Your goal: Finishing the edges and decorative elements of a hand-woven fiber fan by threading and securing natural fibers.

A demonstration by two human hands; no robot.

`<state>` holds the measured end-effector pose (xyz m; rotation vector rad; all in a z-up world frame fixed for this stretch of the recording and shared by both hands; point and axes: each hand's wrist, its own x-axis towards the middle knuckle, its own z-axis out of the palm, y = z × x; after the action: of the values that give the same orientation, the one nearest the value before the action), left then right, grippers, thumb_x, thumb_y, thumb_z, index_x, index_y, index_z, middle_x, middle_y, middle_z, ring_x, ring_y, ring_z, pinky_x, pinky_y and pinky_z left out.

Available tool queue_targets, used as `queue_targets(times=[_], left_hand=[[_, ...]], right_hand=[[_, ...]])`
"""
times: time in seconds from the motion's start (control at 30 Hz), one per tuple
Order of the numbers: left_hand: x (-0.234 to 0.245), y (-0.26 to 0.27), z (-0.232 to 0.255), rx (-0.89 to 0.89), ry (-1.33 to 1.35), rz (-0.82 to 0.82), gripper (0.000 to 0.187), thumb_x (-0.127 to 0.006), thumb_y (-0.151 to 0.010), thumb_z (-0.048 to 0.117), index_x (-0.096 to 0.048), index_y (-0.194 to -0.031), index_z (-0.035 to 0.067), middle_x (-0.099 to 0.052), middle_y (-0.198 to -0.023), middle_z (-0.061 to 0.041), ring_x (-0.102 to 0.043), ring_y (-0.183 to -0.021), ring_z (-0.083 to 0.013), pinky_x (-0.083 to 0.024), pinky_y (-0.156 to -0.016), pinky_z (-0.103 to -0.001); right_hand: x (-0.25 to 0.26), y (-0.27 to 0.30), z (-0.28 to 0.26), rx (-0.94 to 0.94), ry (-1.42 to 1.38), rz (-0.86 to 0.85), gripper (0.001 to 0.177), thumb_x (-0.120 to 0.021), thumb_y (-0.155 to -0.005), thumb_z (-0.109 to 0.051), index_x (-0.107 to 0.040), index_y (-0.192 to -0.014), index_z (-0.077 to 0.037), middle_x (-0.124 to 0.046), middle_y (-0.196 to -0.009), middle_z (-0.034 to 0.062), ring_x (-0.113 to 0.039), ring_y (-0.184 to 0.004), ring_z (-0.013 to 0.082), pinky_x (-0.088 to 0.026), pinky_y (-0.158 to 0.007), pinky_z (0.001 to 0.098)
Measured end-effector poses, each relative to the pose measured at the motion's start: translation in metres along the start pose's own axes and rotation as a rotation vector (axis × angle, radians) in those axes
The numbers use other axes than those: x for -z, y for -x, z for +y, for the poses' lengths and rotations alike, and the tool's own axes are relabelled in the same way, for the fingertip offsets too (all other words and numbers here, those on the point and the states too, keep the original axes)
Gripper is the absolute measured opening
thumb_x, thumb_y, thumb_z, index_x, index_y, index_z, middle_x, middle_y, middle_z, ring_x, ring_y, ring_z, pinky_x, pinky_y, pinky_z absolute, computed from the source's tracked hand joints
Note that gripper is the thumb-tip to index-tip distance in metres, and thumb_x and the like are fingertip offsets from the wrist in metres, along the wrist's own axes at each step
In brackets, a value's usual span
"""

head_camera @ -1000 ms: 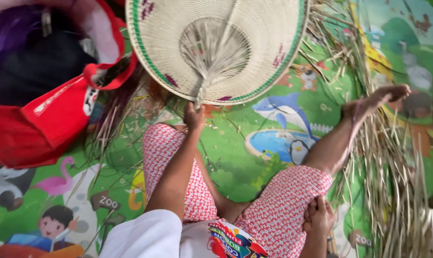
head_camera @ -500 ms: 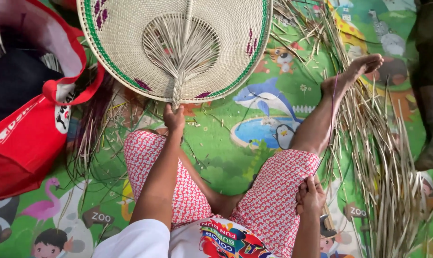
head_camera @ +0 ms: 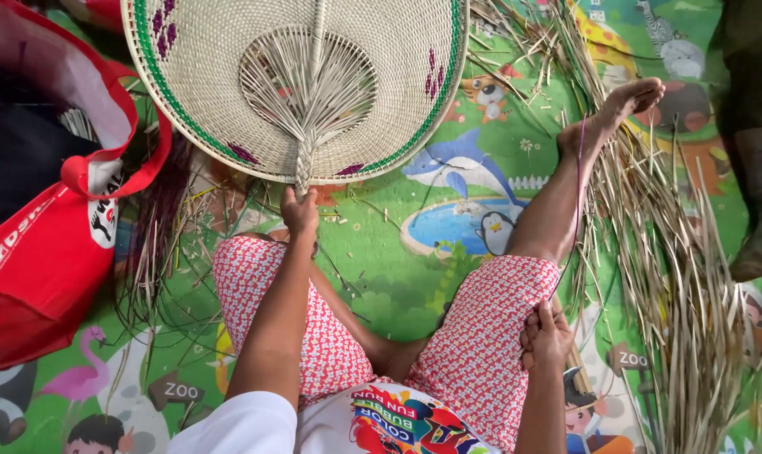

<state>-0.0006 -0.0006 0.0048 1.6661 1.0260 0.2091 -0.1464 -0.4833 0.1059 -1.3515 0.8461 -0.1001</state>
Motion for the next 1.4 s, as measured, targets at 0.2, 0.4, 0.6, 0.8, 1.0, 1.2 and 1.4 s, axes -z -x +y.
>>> queue_targets(times=[0.2, 0.4, 0.6, 0.8, 1.0, 1.2, 1.4], left_hand=[[0.002, 0.004, 0.005, 0.000, 0.001, -0.012, 0.068, -0.066, -0.097, 0.019, -0.035, -0.154, -0.001, -0.036, -0.158, -0.024, -0.043, -0.143, -0.0361, -0.041, -0.116, -0.046], [0.001, -0.001, -0.003, -0.013, 0.031, -0.023, 0.072, -0.066, -0.095, 0.020, -0.033, -0.155, -0.002, -0.031, -0.162, -0.025, -0.039, -0.146, -0.0364, -0.037, -0.118, -0.045], [0.004, 0.007, 0.009, 0.034, -0.037, -0.039, 0.071, -0.065, -0.095, 0.024, -0.036, -0.156, 0.004, -0.025, -0.166, -0.021, -0.029, -0.152, -0.0368, -0.028, -0.123, -0.051], [0.002, 0.003, 0.000, -0.074, -0.041, -0.005, 0.052, -0.065, -0.091, 0.022, -0.053, -0.138, 0.002, -0.049, -0.145, -0.020, -0.053, -0.129, -0.0362, -0.044, -0.109, -0.049], [0.005, 0.008, 0.006, -0.090, -0.031, -0.023, 0.035, -0.064, -0.091, 0.017, -0.060, -0.124, 0.005, -0.056, -0.127, -0.015, -0.061, -0.112, -0.0315, -0.050, -0.098, -0.047], [-0.013, -0.023, -0.032, -0.105, -0.093, -0.007, 0.039, -0.067, -0.087, 0.033, -0.060, -0.121, 0.016, -0.057, -0.125, -0.010, -0.058, -0.115, -0.0308, -0.046, -0.099, -0.049], [-0.016, -0.013, -0.035, -0.098, -0.125, -0.023, 0.054, -0.070, -0.083, 0.045, -0.062, -0.131, 0.020, -0.062, -0.134, -0.014, -0.057, -0.131, -0.0388, -0.044, -0.111, -0.054]], right_hand=[[0.002, -0.003, 0.003, -0.001, -0.025, -0.009, 0.018, -0.068, -0.104, -0.027, -0.061, -0.091, -0.016, -0.055, -0.061, -0.0040, -0.039, -0.038, 0.0038, -0.031, -0.031, 0.0215], [0.001, -0.001, 0.002, -0.005, -0.050, -0.021, 0.015, -0.068, -0.104, -0.028, -0.064, -0.097, -0.016, -0.055, -0.062, -0.0049, -0.039, -0.039, 0.0027, -0.031, -0.031, 0.0204], [0.003, -0.004, 0.005, -0.001, -0.047, -0.022, 0.017, -0.068, -0.104, -0.028, -0.062, -0.093, -0.016, -0.054, -0.061, -0.0048, -0.039, -0.038, 0.0031, -0.031, -0.031, 0.0210], [0.004, -0.005, 0.005, -0.003, -0.039, -0.014, 0.017, -0.068, -0.103, -0.027, -0.061, -0.092, -0.016, -0.055, -0.061, -0.0039, -0.039, -0.037, 0.0036, -0.030, -0.029, 0.0212], [0.004, -0.007, 0.006, -0.001, -0.047, -0.017, 0.016, -0.068, -0.104, -0.027, -0.062, -0.093, -0.015, -0.055, -0.060, -0.0041, -0.038, -0.037, 0.0034, -0.029, -0.029, 0.0212], [0.013, -0.021, 0.021, 0.042, -0.092, -0.059, 0.018, -0.065, -0.107, -0.026, -0.062, -0.095, -0.013, -0.053, -0.061, 0.0009, -0.032, -0.033, 0.0048, -0.025, -0.028, 0.0212], [0.017, -0.030, 0.030, 0.091, -0.130, -0.091, 0.020, -0.064, -0.109, -0.028, -0.061, -0.097, -0.011, -0.052, -0.061, 0.0056, -0.026, -0.029, 0.0065, -0.022, -0.026, 0.0213]])
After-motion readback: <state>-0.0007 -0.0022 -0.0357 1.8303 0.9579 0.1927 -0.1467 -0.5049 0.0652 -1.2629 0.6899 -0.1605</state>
